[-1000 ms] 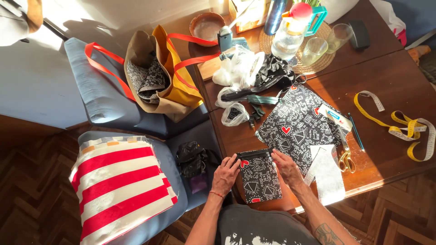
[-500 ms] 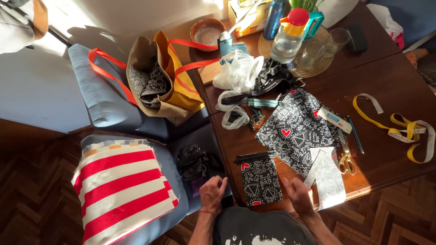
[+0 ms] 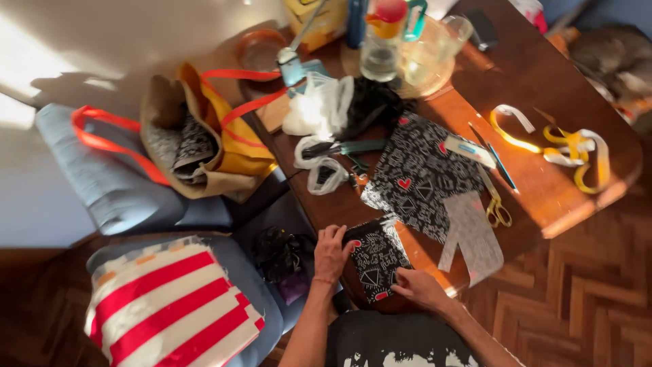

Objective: Mark and cut patterned fabric with scissors and apply a white label to the cut piece

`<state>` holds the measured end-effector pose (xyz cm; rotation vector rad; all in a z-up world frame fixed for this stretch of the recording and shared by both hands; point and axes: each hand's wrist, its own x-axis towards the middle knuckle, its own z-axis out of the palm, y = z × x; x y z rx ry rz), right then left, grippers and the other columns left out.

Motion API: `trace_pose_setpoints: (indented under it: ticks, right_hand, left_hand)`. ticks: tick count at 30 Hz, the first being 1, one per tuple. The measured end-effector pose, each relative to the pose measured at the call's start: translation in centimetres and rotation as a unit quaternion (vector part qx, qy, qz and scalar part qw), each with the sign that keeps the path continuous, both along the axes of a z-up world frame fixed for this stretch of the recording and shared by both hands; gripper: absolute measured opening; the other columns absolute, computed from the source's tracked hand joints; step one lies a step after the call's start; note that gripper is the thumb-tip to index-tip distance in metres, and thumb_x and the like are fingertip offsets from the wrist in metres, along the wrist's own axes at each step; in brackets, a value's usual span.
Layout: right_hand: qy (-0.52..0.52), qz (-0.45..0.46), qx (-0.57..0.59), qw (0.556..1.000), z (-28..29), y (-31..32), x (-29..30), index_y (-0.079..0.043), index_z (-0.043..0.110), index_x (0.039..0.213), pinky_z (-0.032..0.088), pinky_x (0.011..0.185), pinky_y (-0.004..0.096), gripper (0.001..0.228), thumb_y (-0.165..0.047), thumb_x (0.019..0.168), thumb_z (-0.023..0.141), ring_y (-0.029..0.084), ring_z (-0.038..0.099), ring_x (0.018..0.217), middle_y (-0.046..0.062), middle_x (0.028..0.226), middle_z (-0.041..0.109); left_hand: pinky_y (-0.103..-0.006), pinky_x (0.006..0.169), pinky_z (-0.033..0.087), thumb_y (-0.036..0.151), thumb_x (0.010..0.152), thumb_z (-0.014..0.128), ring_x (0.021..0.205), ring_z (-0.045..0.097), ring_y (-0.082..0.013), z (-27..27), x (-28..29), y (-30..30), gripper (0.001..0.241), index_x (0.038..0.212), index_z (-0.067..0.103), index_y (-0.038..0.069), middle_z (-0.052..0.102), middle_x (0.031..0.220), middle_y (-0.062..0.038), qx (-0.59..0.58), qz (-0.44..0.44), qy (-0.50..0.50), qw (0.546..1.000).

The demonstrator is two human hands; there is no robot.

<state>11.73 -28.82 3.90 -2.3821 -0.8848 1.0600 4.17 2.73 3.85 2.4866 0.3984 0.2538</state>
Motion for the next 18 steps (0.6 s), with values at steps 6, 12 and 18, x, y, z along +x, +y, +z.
trace_pose_setpoints:
  ticks: [6, 12, 18]
  right_hand:
    - [0.045, -0.122, 0.07, 0.989, 3.5, 0.1, -3.0, -0.022, 0.06, 0.09, 0.054, 0.072, 0.028, 0.038, -0.037, 0.106, 0.09, 0.01, 0.059, 0.071, -0.006, 0.078, 0.066]
    - [0.063, -0.222, 0.083, 0.969, 4.5, -0.5, -5.4, -0.019, 0.062, 0.09, 0.046, 0.072, 0.03, 0.034, -0.034, 0.108, 0.087, 0.011, 0.052, 0.07, -0.006, 0.078, 0.066]
    - [-0.061, -0.259, 0.114, 0.957, 4.1, -1.1, -4.2, -0.02, 0.068, 0.113, 0.062, 0.07, 0.025, 0.027, -0.037, 0.103, 0.086, 0.01, 0.067, 0.079, -0.003, 0.1, 0.074]
  left_hand:
    - [-0.0444, 0.085, 0.065, 0.043, 0.101, 0.091, 0.108, 0.063, -0.0287, -1.1, 1.1, 1.0, 0.045, 0.131, 0.08, 0.011, 0.069, 0.123, -0.006, 0.022, -0.021, 0.016, 0.999]
    - [-0.0436, 0.078, 0.06, 0.03, 0.098, 0.095, 0.098, 0.064, -0.0266, -1.1, 1.1, 1.0, 0.026, 0.108, 0.076, 0.016, 0.073, 0.111, -0.002, 0.008, -0.024, -0.026, 0.999]
    - [-0.0424, 0.079, 0.054, 0.008, 0.097, 0.088, 0.088, 0.071, -0.024, 3.9, 1.0, -0.2, 0.02, 0.091, 0.071, 0.017, 0.076, 0.091, -0.001, -0.012, -0.089, -0.154, 0.984]
